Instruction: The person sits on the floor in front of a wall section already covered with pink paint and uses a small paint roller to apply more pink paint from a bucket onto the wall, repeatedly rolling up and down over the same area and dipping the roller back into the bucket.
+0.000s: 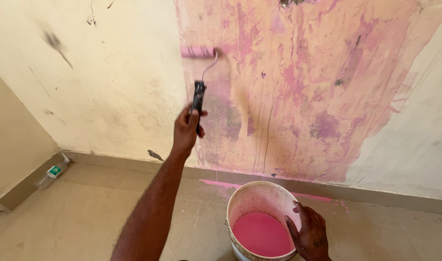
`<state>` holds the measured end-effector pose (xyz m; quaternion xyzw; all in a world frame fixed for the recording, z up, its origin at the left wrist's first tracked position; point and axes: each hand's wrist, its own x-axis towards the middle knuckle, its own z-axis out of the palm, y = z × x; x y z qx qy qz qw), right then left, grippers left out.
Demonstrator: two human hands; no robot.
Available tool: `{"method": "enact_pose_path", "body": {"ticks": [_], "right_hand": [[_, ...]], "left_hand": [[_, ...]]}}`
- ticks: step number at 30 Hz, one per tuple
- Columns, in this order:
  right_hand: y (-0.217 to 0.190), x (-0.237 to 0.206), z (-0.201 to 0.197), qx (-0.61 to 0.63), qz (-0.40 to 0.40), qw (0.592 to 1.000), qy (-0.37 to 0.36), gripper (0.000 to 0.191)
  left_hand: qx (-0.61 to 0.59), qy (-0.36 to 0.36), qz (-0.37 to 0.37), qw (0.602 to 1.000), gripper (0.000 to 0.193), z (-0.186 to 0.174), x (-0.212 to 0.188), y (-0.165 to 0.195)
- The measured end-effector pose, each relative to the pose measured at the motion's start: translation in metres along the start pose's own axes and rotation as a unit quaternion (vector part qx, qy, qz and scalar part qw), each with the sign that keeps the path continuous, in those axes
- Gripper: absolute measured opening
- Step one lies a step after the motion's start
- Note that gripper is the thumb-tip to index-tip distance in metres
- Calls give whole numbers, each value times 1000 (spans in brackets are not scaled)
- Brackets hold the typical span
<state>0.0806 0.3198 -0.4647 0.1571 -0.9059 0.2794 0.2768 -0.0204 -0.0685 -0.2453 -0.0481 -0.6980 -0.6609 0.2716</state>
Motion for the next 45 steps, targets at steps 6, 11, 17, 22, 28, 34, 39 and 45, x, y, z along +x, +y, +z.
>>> {"method": "enact_pose_path", "body": {"ticks": [6, 11, 17, 22, 28, 34, 39, 45], "right_hand": [[-3, 1, -1, 5, 8, 1000, -1, 55], [-5, 1, -2, 9, -6, 1000, 14, 54], [-5, 2, -2, 11, -9, 1000, 15, 55], [-4, 3, -1, 6, -7, 1000, 8, 55], [-3, 2, 1, 2, -16, 1000, 17, 56], [-3, 2, 2, 3, -15, 1000, 21, 56], [-5, 2, 1, -1, -8, 1000, 15, 55], [-4, 2, -1, -1, -1, 1000, 1, 54]], "left_hand": [[-55, -4, -71, 996, 45, 1, -15, -57], [-44, -13, -123, 991, 33, 12, -38, -92], [-51, -11, -178, 983, 38, 24, -73, -115], [-46, -16, -238, 970, 43, 26, -102, -129], [-29, -13, -258, 966, 48, 29, -128, -145], [-23, -12, -288, 957, 49, 27, -148, -158], [-6, -13, -317, 948, 49, 26, -159, -166], [-29, -7, -347, 937, 46, 27, -169, -171]]}}
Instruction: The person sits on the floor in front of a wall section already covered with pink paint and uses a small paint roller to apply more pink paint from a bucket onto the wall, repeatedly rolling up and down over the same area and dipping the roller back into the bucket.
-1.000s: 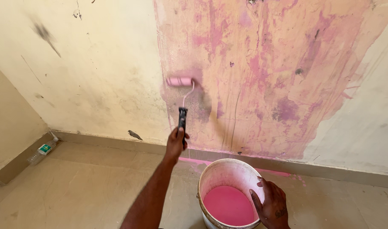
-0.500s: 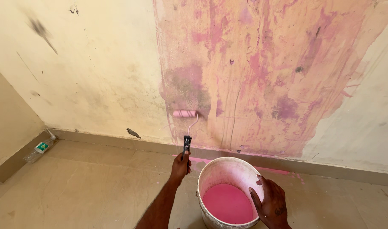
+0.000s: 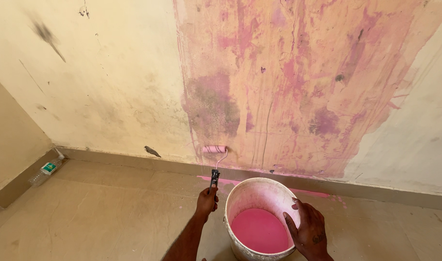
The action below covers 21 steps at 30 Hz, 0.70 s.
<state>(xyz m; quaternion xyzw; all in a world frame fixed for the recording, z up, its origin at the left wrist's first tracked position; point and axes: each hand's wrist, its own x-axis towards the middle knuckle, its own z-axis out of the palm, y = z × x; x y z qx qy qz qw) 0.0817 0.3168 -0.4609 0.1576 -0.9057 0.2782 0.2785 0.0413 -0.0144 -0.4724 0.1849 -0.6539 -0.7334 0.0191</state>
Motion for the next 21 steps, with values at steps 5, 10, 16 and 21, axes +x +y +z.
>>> {"method": "enact_pose_path", "body": {"ticks": [5, 10, 16, 21], "right_hand": [[2, 0, 1, -6, -4, 1000, -4, 55], [4, -2, 4, -7, -10, 1000, 11, 55], [-1, -5, 2, -16, -5, 999, 45, 59], [-14, 0, -7, -47, -19, 998, 48, 51]], "left_hand": [[-17, 1, -38, 999, 44, 2, -1, -6], [-2, 12, -75, 997, 41, 2, 2, -10], [-7, -2, -48, 999, 37, 8, 4, -12], [-33, -23, -9, 999, 33, 8, 2, -11]]}}
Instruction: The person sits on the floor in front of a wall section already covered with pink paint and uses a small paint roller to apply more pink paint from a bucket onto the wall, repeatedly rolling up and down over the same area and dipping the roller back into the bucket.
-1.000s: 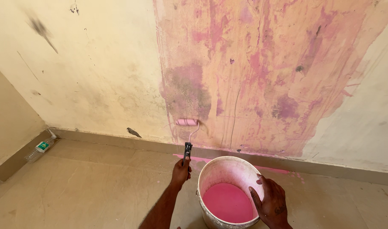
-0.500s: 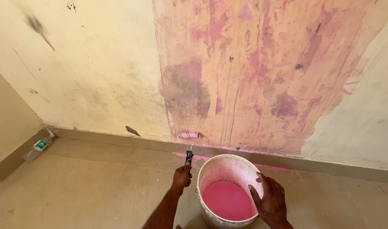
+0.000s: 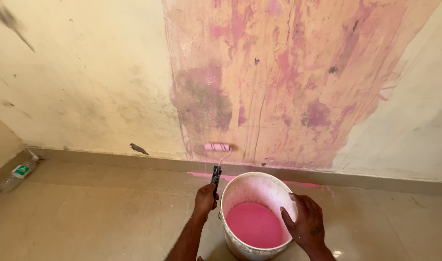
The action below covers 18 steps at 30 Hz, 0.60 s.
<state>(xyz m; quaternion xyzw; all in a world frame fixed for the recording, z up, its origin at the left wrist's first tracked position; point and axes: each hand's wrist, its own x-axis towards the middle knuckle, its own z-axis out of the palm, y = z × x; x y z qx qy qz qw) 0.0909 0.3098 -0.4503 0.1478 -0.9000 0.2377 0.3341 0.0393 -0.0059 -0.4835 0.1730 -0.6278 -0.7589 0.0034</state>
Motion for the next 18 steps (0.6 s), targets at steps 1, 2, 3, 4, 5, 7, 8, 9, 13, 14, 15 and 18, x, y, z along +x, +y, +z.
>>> {"method": "enact_pose_path", "body": {"ticks": [1, 2, 3, 4, 5, 7, 8, 9, 13, 14, 15, 18], "right_hand": [[-3, 2, -2, 3, -3, 1000, -5, 46], [-4, 6, -3, 5, -8, 1000, -8, 41], [-7, 11, -4, 8, -13, 1000, -11, 35], [-9, 15, -2, 21, -9, 1000, -14, 29], [-12, 19, 2, 35, -7, 999, -19, 24], [-16, 28, 15, 87, 3, 995, -39, 20], [-18, 33, 24, 124, 11, 991, -54, 20], [-19, 38, 34, 160, 20, 984, -69, 20], [-32, 61, 88, 297, 144, 917, -225, 45], [-38, 65, 102, 283, 190, 899, -276, 51], [-43, 70, 114, 296, 213, 882, -299, 57], [-62, 80, 136, 362, 218, 852, -308, 64]], "left_hand": [[11, -3, 15, 1000, 33, 0, -1, 0], [22, -6, 32, 999, 34, 0, -1, 0], [33, -9, 50, 998, 35, 1, 0, 2], [27, -18, 74, 997, 34, 2, 1, 2], [21, -26, 98, 995, 34, 3, 2, 2], [19, -39, 139, 989, 34, 4, 4, 2], [22, -45, 155, 987, 34, 5, 3, 2], [26, -53, 171, 984, 34, 6, 3, 0], [-5, -49, 184, 982, 28, 17, -5, -7], [-4, -51, 192, 980, 29, 19, -10, -9], [-2, -53, 202, 978, 31, 22, -14, -9], [118, 7, 310, 943, 36, 29, -29, -6]]}}
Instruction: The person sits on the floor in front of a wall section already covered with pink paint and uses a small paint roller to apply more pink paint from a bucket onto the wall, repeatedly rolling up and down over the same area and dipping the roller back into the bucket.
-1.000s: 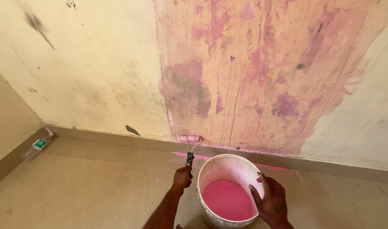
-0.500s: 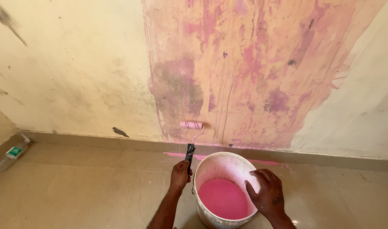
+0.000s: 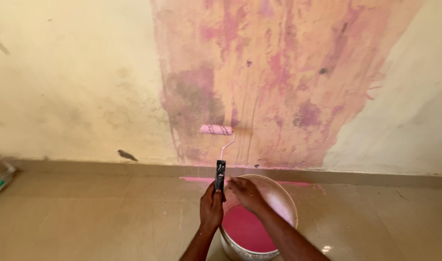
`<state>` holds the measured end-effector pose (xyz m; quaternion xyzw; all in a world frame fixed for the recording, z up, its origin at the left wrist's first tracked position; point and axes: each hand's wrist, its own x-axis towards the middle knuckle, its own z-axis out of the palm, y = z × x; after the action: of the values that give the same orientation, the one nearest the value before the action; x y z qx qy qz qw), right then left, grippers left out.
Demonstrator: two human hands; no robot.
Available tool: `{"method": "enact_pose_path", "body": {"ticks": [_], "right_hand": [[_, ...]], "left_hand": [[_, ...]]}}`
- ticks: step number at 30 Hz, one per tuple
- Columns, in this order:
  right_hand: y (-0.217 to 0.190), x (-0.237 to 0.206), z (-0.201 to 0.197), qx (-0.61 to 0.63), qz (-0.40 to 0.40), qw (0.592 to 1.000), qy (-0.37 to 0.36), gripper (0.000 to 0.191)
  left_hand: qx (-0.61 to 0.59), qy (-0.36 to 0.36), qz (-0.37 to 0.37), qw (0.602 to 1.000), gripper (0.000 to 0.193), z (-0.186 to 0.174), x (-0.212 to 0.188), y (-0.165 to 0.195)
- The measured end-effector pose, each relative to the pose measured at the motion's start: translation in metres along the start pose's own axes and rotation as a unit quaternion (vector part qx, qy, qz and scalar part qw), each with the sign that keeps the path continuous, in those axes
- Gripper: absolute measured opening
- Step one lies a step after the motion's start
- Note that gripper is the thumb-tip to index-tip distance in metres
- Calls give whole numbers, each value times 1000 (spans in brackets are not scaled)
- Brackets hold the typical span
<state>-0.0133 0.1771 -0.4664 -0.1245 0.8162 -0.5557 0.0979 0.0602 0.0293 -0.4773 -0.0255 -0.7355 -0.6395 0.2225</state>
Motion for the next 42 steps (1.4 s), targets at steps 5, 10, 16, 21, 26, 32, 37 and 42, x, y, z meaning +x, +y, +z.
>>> {"method": "enact_pose_path", "body": {"ticks": [5, 10, 16, 21, 26, 32, 37, 42], "right_hand": [[-18, -13, 17, 40, -5, 999, 11, 59], [-30, -33, 10, 46, -57, 991, 108, 44], [-34, -36, -45, 108, 67, 979, 158, 40], [-60, -26, -124, -153, -62, 967, 194, 32], [-104, -13, -183, -333, -75, 918, 199, 29], [-140, -3, -220, -316, -190, 909, 195, 28], [-144, -4, -226, -282, -121, 924, 228, 40], [-131, -9, -234, -309, -122, 906, 263, 41]], "left_hand": [[49, -29, -13, 998, 44, 12, -10, 20], [137, -71, 133, 979, 46, 10, -14, 32], [172, -9, 176, 969, 42, -5, -6, 31], [134, 67, 16, 989, 48, -16, 6, 16], [141, 67, -50, 986, 52, -18, 13, -3], [188, 22, -71, 979, 53, -16, 13, -13], [198, -34, -124, 972, 55, -9, 8, -14], [206, -38, -103, 972, 55, -9, 8, -14]]}}
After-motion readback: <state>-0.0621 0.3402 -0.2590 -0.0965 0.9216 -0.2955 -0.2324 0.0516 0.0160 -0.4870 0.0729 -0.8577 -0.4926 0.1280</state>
